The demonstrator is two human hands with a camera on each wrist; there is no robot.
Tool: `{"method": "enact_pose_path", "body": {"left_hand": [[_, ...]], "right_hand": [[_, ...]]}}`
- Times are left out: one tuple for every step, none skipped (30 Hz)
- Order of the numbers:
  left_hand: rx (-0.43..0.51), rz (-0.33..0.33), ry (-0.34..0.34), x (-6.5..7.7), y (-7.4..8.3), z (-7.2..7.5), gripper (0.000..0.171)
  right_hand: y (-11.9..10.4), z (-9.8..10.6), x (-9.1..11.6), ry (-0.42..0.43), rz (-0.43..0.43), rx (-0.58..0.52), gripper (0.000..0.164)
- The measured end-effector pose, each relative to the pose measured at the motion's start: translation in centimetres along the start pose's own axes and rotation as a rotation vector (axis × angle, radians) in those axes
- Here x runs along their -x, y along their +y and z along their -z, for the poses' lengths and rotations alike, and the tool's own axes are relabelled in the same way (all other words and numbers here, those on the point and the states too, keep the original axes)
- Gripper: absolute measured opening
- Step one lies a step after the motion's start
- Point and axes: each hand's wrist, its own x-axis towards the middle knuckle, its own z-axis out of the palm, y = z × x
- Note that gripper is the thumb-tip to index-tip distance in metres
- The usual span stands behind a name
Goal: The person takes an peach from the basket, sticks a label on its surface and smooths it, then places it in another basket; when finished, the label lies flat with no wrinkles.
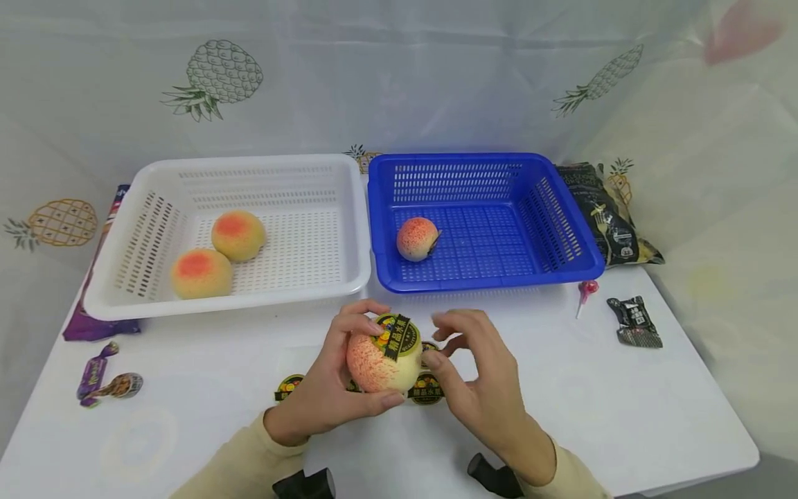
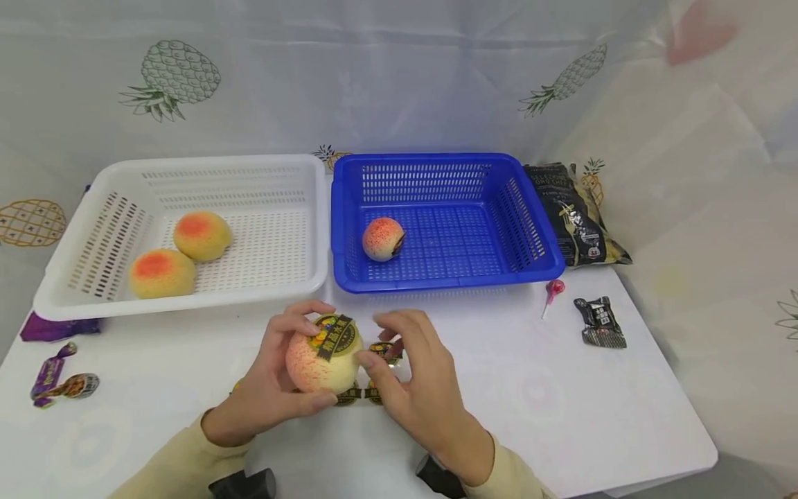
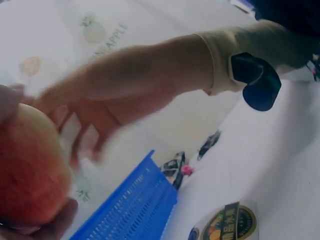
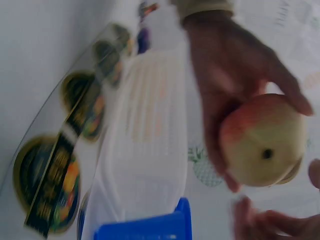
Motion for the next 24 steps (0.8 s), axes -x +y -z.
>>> {"method": "enact_pose_path", "body": {"left_hand": [[-0.001, 0.002, -0.005, 0.0, -0.1, 0.1, 0.065], [-0.003, 0.008, -0.014, 0.1, -0.4, 0.2, 0.065], [-0.014, 0.013, -0.026, 0.1, -0.7, 0.3, 0.064], [-0.030, 0.018, -0.038, 0.2, -1.0, 0.3, 0.062], [-0.057, 0.029, -0.045, 0.3, -1.3, 0.4, 0.060], [-0.098, 0.037, -0.048, 0.4, -1.6, 0.4, 0.057], [-0.144, 0.055, -0.045, 0.4, -1.8, 0.3, 0.054], [-0.198, 0.071, -0.040, 0.5, -2.0, 0.2, 0.052], [-0.261, 0.081, -0.033, 0.5, -2.2, 0.0, 0.054], [-0.327, 0.085, -0.017, 0.5, -2.4, -0.1, 0.058], [-0.373, 0.097, 0.005, 0.5, -2.5, -0.4, 0.064], [-0.399, 0.116, 0.027, 0.5, -2.6, -0.6, 0.069], [-0.406, 0.140, 0.051, 0.5, -2.7, -0.8, 0.072], [-0.398, 0.165, 0.078, 0.5, -2.7, -1.1, 0.074], [-0.367, 0.198, 0.106, 0.4, -2.7, -1.3, 0.074], [-0.317, 0.238, 0.140, 0.4, -2.6, -1.5, 0.072], [-0.263, 0.278, 0.174, 0.4, -2.5, -1.7, 0.069], [-0.216, 0.310, 0.200, 0.4, -2.4, -1.8, 0.065], [-0.178, 0.324, 0.221, 0.3, -2.3, -2.0, 0.063], [-0.138, 0.333, 0.235, 0.3, -2.2, -2.1, 0.060], [-0.104, 0.333, 0.242, 0.3, -2.1, -2.2, 0.058], [-0.084, 0.332, 0.244, 0.3, -2.0, -2.2, 0.055], [-0.072, 0.321, 0.240, 0.3, -1.9, -2.3, 0.053], [-0.055, 0.317, 0.234, 0.3, -1.9, -2.3, 0.051]], "right_hand": [[0.2, 0.1, 0.2, -0.086, -0.159, -0.049, 0.031], [0.3, 0.1, 0.4, -0.170, -0.302, -0.115, 0.033], [0.3, 0.1, 0.5, -0.243, -0.421, -0.170, 0.034], [0.2, 0.2, 0.4, -0.305, -0.511, -0.207, 0.035], [0.2, 0.1, 0.4, -0.346, -0.551, -0.216, 0.035], [0.2, 0.0, 0.3, -0.367, -0.560, -0.214, 0.035], [0.2, -0.1, 0.3, -0.371, -0.559, -0.191, 0.036], [0.2, -0.2, 0.3, -0.360, -0.551, -0.171, 0.036], [0.2, -0.3, 0.4, -0.342, -0.541, -0.134, 0.036], [0.1, -0.5, 0.3, -0.323, -0.530, -0.090, 0.036], [0.1, -0.6, 0.3, -0.302, -0.516, -0.054, 0.036], [0.0, -0.8, 0.3, -0.284, -0.510, -0.040, 0.036], [0.0, -1.0, 0.3, -0.270, -0.504, -0.022, 0.037], [-0.1, -1.2, 0.2, -0.259, -0.493, -0.005, 0.038], [-0.1, -1.3, 0.2, -0.251, -0.480, 0.011, 0.040], [-0.2, -1.5, 0.1, -0.243, -0.462, 0.034, 0.041], [-0.2, -1.6, 0.1, -0.236, -0.445, 0.048, 0.042], [-0.2, -1.7, 0.0, -0.228, -0.430, 0.061, 0.042], [-0.3, -1.8, 0.0, -0.221, -0.419, 0.065, 0.041], [-0.3, -1.8, 0.0, -0.215, -0.411, 0.052, 0.039], [-0.3, -1.8, -0.1, -0.208, -0.408, 0.028, 0.036], [-0.3, -1.8, -0.1, -0.204, -0.409, -0.002, 0.033], [-0.4, -1.8, -0.2, -0.202, -0.416, -0.037, 0.030], [-0.4, -1.8, -0.3, -0.202, -0.422, -0.071, 0.028]]}}
